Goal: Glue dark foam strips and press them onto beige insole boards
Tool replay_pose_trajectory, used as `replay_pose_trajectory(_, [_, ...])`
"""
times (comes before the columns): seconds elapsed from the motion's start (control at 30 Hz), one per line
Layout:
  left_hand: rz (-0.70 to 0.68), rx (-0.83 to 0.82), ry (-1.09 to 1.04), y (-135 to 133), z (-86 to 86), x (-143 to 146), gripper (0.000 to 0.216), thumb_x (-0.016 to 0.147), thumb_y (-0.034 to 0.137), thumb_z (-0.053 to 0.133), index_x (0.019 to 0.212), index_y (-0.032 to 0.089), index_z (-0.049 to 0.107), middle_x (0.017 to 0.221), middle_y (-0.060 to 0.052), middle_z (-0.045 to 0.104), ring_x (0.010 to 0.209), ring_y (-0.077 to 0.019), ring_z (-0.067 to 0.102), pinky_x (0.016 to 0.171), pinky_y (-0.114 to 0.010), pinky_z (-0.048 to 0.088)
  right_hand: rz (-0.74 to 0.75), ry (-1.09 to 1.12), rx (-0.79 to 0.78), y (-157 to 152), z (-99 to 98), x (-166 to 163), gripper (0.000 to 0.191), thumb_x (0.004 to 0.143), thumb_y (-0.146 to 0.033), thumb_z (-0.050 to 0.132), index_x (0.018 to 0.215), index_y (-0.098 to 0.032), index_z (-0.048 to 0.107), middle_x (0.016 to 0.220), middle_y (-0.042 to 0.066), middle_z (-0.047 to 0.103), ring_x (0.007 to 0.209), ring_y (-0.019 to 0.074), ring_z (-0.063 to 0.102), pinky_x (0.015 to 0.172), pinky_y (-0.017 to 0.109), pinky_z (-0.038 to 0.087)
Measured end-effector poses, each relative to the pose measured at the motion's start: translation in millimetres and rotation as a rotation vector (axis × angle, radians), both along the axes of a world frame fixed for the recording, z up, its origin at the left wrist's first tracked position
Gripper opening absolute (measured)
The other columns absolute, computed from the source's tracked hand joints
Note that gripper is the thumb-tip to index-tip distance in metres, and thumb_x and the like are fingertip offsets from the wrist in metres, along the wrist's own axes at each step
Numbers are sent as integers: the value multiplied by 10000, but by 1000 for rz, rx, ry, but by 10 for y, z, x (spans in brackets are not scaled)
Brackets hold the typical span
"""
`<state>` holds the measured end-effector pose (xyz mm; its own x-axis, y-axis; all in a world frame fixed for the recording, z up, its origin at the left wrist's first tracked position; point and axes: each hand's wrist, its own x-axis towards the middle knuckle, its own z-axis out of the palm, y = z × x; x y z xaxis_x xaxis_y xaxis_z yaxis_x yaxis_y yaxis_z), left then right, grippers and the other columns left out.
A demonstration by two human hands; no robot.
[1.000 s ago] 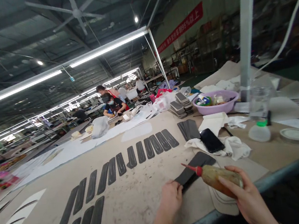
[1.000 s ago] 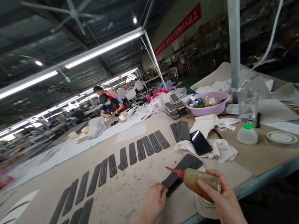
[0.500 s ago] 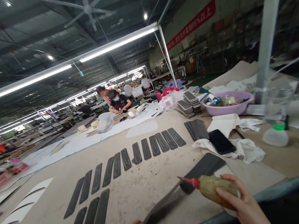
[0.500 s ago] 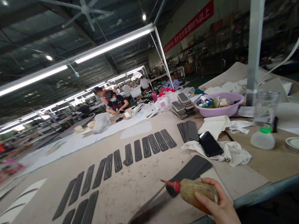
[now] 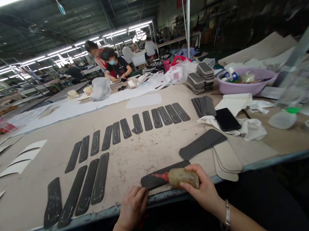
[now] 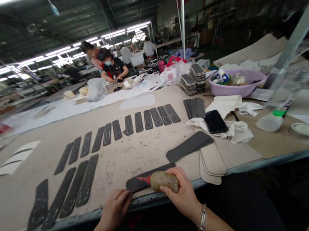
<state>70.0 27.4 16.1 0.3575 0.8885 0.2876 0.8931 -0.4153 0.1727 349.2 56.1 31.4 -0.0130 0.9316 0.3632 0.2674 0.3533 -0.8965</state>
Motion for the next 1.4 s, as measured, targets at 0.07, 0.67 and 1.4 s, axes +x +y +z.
replay_pose_trajectory(0.07, [-11,-22,15,-24,11,28,185,888,230,438,892,189,618,802,-46,582,766,-147,556,723,-281,481,22,-39,48,-13,0,-66,323,706,-212,642,999,-215,508,966,59,533,906,220,537,798,373,483])
replay_pose_trajectory(0.67, [-13,38,-217,-54,-70,29,138,861,206,495,888,182,629,892,-56,632,842,-153,591,799,-297,495,217,-307,140,-186,25,-384,361,735,-127,580,1071,-233,501,1000,81,434,905,223,489,789,378,488])
replay_pose_trajectory(1.4, [-120,47,-242,21,-128,-139,154,828,275,555,923,211,657,935,-43,651,871,-154,622,793,-262,518,-323,-550,88,-343,71,607,271,792,-227,583,1049,-216,497,1046,94,447,950,233,512,836,410,493])
